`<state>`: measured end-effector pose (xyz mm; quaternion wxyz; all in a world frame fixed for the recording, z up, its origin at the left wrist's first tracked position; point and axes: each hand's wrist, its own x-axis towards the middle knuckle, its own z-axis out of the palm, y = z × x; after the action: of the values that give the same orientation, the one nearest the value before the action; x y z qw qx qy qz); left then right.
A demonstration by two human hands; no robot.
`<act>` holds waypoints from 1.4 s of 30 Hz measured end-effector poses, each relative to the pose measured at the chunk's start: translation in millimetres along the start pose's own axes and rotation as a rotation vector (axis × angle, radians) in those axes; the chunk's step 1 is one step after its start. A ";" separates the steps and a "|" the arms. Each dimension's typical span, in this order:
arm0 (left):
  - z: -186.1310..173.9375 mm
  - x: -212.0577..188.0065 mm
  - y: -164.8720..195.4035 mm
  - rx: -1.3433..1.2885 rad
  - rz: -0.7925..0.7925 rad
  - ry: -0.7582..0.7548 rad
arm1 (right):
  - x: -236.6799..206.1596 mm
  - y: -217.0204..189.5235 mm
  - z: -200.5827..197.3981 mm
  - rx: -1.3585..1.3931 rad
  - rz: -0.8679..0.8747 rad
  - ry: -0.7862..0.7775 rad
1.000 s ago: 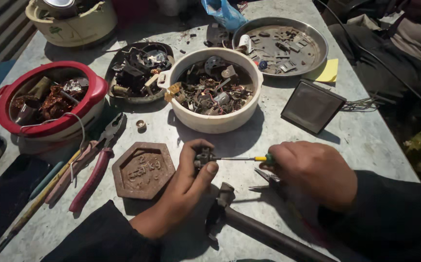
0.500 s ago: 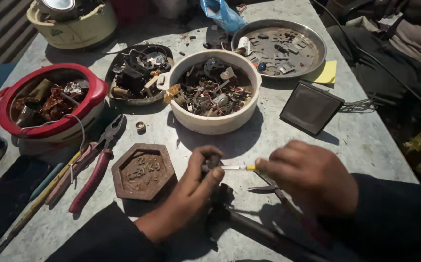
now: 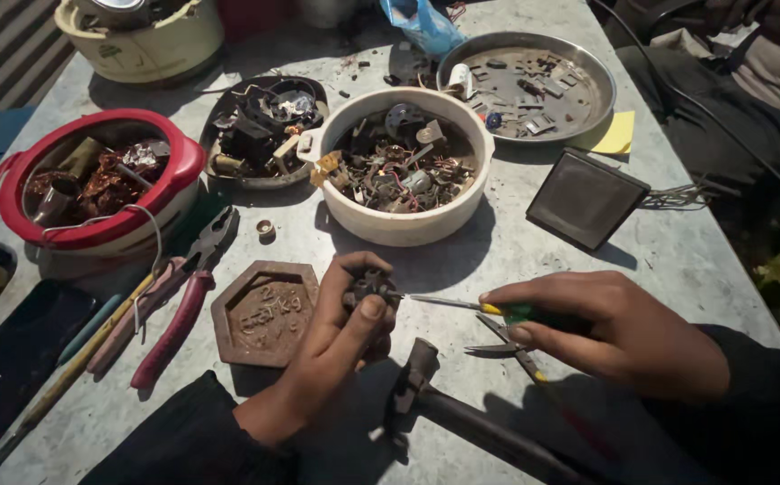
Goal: The person uses a screwdriver to unscrew and disassemble a small black electronic component held in their left hand. They then use a hammer to tap the component on a hexagonal metal weight to separate parts. The person continues to manipulate the component and tools on a cluttered workbench.
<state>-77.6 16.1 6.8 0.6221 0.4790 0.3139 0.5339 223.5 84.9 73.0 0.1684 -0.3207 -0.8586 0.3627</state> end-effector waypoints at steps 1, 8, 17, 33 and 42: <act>0.3 0.2 0.0 0.000 -0.001 -0.006 | 0.0 1.8 0.7 0.021 0.003 -0.007; 1.0 0.4 -0.6 0.046 -0.025 -0.003 | 0.1 6.7 2.5 0.110 0.054 -0.045; 1.8 0.6 1.0 0.091 -0.022 0.000 | -0.9 10.4 4.0 0.227 0.069 -0.076; 7.7 -1.6 2.2 0.393 -0.002 0.064 | 7.1 1.5 1.3 0.296 0.384 -0.114; 14.5 -5.9 5.9 0.664 0.151 0.097 | -1.1 -13.2 14.3 -0.328 -0.166 0.083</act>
<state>-68.0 6.4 16.5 0.3752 0.6514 0.4634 0.4693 211.1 69.8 72.8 0.1782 -0.2867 -0.9221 0.1891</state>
